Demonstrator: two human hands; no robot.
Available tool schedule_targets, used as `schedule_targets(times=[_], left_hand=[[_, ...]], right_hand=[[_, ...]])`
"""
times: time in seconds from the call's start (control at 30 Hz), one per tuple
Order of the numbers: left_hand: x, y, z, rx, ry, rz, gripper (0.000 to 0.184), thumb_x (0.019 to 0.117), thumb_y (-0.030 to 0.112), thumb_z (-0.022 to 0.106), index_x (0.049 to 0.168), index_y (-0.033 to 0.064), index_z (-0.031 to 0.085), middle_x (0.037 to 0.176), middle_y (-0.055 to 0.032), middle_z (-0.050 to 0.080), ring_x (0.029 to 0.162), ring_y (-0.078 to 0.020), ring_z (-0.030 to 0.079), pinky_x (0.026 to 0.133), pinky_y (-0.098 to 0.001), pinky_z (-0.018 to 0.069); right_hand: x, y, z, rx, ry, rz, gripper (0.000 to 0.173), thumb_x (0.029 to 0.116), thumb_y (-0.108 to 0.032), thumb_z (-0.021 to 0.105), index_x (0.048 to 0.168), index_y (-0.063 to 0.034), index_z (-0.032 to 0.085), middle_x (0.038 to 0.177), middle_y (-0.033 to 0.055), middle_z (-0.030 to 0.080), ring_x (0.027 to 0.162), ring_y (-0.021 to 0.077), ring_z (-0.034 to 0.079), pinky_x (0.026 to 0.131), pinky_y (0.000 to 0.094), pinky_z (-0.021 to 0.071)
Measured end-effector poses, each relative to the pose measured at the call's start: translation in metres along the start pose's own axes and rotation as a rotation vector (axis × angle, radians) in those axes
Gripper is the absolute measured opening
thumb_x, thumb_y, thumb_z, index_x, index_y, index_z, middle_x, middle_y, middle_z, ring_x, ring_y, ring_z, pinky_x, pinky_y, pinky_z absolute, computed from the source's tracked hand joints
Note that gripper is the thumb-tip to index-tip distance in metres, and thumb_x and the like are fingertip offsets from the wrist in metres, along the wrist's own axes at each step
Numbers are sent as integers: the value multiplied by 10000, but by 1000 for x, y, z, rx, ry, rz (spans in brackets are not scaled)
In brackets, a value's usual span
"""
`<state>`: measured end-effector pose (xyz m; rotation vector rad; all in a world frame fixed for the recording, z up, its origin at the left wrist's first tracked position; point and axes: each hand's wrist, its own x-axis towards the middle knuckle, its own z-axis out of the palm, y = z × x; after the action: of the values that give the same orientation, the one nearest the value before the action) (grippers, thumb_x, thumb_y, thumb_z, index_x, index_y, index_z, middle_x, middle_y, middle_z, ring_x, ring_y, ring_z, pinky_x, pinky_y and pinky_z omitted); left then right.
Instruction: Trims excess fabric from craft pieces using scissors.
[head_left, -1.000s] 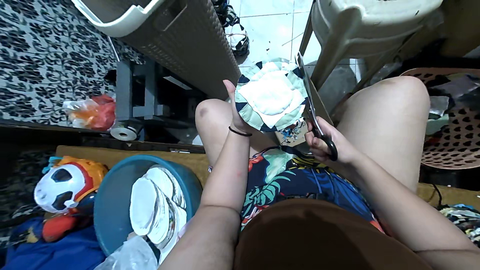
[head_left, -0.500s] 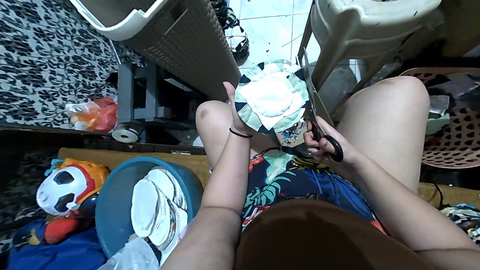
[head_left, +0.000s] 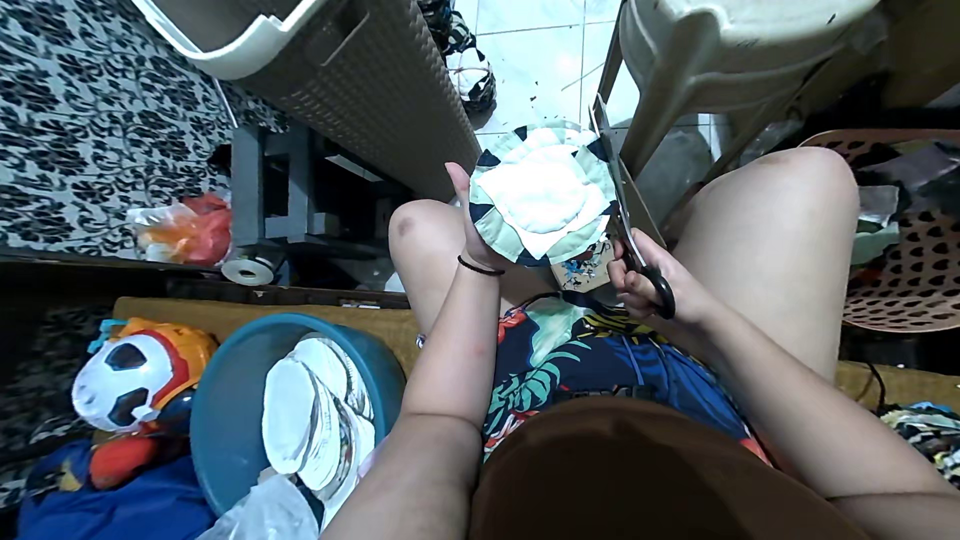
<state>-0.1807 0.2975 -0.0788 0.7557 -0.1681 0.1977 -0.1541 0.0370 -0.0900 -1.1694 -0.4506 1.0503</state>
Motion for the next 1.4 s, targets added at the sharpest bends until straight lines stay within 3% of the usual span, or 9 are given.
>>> schedule_targets(times=[0.37,0.53,0.67,0.77,0.83,0.9,1.13,1.27,1.4], left_hand=[[-2,0,-2,-43,192,28,751,970,751,281,1158,138,672,1087,-51,741,1062,-156,695,940,-377,574],[-5,10,-22,-293,51,-364,1194,658,1023,368,1417,116,535,1196,-224,659,1047,-415,672,787,-668,566],[-10,10,-21,-215,123,-328,1116,702,999,357,1413,159,543,1259,-211,650,1072,-410,668,790,-652,562],[-9,12,-14,-120,113,-316,845,811,851,502,1343,202,609,1173,-127,701,1020,-314,699,785,-561,599],[4,11,0,-25,202,-258,444,869,541,653,1139,191,704,1039,-61,740,947,-212,722,779,-455,619],[28,8,34,195,284,-280,203,941,289,537,1034,188,687,943,-23,749,860,-136,726,755,-358,621],[177,-36,118,549,306,-231,230,1040,94,491,1261,31,500,1024,-88,663,910,-170,681,832,-376,589],[272,-72,145,467,310,-275,249,965,51,421,1210,46,464,1044,-112,589,909,-199,625,825,-411,556],[346,-117,148,437,306,-239,377,977,-29,419,1353,-17,427,1206,-176,579,1029,-241,633,887,-403,564]], right_hand=[[0,1,6,-38,47,16,416,922,-385,712,1109,-168,411,640,-65,487,440,5,434,426,154,414],[3,4,3,16,4,28,630,806,-589,790,1131,-188,428,689,-65,513,470,-2,432,436,143,393],[4,1,9,-54,44,86,370,939,-308,666,1162,-140,424,701,-55,510,483,15,446,446,169,409],[7,2,12,-252,144,194,542,942,-318,709,1324,-51,432,832,6,555,600,79,522,536,261,483],[11,6,9,-356,215,304,696,892,-319,791,1401,-23,418,980,103,611,764,179,603,685,377,543],[12,9,8,-353,287,412,763,860,-292,837,1428,-23,404,1062,164,632,795,232,633,712,426,556],[25,7,7,25,384,396,642,980,-285,711,1431,-30,332,994,119,643,621,154,619,552,321,547],[34,4,1,66,424,422,684,999,-276,682,1487,-38,267,1028,150,622,632,180,628,580,347,560],[43,-1,-4,-18,394,459,696,1010,-164,609,1556,-63,187,1081,185,593,721,238,656,652,404,575]])
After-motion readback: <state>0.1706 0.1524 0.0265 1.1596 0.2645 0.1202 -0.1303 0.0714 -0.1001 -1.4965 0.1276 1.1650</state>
